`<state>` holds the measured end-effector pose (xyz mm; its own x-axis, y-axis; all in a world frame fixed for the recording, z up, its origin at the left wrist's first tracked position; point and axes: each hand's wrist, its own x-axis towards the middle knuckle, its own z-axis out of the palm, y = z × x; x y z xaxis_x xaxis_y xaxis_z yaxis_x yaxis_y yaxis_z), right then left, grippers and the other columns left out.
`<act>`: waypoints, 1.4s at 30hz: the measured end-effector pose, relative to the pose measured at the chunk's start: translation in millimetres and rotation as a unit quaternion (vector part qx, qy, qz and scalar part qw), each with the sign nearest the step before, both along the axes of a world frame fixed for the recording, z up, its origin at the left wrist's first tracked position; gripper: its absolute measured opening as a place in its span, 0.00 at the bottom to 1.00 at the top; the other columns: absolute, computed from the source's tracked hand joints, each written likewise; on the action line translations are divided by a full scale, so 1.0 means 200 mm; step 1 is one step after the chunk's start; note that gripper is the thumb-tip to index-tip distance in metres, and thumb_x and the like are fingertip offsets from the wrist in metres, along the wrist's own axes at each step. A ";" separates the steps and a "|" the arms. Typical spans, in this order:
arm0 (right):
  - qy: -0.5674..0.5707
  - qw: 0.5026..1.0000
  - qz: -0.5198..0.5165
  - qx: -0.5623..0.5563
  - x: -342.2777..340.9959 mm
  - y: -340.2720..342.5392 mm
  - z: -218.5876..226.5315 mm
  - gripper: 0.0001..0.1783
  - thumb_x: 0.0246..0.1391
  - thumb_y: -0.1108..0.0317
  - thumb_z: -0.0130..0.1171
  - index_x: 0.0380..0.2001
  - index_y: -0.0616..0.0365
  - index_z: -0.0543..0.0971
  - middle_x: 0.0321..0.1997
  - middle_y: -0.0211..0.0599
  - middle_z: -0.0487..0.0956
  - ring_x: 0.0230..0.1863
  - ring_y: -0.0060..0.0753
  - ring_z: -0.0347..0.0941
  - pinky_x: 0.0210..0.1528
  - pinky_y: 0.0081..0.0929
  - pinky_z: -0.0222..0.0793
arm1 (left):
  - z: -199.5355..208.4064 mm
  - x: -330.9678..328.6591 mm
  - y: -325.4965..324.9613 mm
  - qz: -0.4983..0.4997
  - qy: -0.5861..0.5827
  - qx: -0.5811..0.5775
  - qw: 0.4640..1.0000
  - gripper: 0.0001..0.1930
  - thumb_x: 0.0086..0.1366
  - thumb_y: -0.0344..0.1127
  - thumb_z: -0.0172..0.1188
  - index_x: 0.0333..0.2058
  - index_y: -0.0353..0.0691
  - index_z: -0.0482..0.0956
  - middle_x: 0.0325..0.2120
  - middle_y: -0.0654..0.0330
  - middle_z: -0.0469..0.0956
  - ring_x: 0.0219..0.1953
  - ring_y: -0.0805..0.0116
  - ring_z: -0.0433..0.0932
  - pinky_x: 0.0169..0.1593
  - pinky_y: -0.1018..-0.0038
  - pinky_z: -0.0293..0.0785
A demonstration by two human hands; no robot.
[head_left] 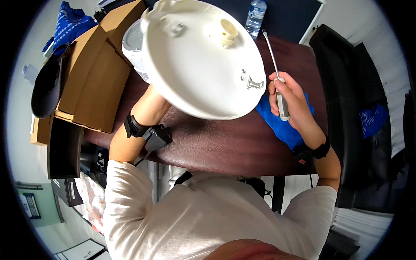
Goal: The person removes the lid from a white rice cooker and uses a screwdriver to unscrew and remove several screws from the underside of the lid. The person then flips the lid over to inspect the interior.
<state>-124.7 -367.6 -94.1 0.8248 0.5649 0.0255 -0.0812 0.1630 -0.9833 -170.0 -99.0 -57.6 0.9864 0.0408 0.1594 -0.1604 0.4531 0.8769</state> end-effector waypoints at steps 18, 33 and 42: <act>-0.428 0.856 -0.075 -0.281 -0.03 -0.20 0.05 0.23 0.54 0.71 0.58 0.54 0.55 0.68 0.38 0.42 0.78 0.35 0.34 0.78 0.37 0.27 0.71 | -0.03 -0.03 -0.08 -0.062 -0.027 0.131 0.989 0.20 0.64 0.40 0.49 0.50 0.33 0.68 0.40 0.54 0.76 0.39 0.67 0.78 0.43 0.72 0.75; -0.504 0.774 0.052 -0.379 0.13 -0.06 0.06 0.15 0.47 0.66 0.65 0.38 0.59 0.77 0.34 0.43 0.80 0.32 0.41 0.78 0.35 0.31 0.73 | -0.60 0.06 0.13 -0.224 0.268 -0.169 0.922 0.30 0.67 0.53 0.43 0.58 0.36 0.64 0.53 0.48 0.69 0.52 0.56 0.73 0.55 0.63 0.71; -0.552 0.712 0.099 -0.422 0.18 0.11 0.16 0.14 0.46 0.65 0.65 0.36 0.58 0.77 0.31 0.38 0.79 0.31 0.39 0.77 0.32 0.30 0.71 | -0.62 0.00 0.19 -0.130 0.256 -0.226 0.931 0.36 0.61 0.62 0.45 0.56 0.35 0.67 0.52 0.46 0.72 0.51 0.52 0.74 0.55 0.60 0.71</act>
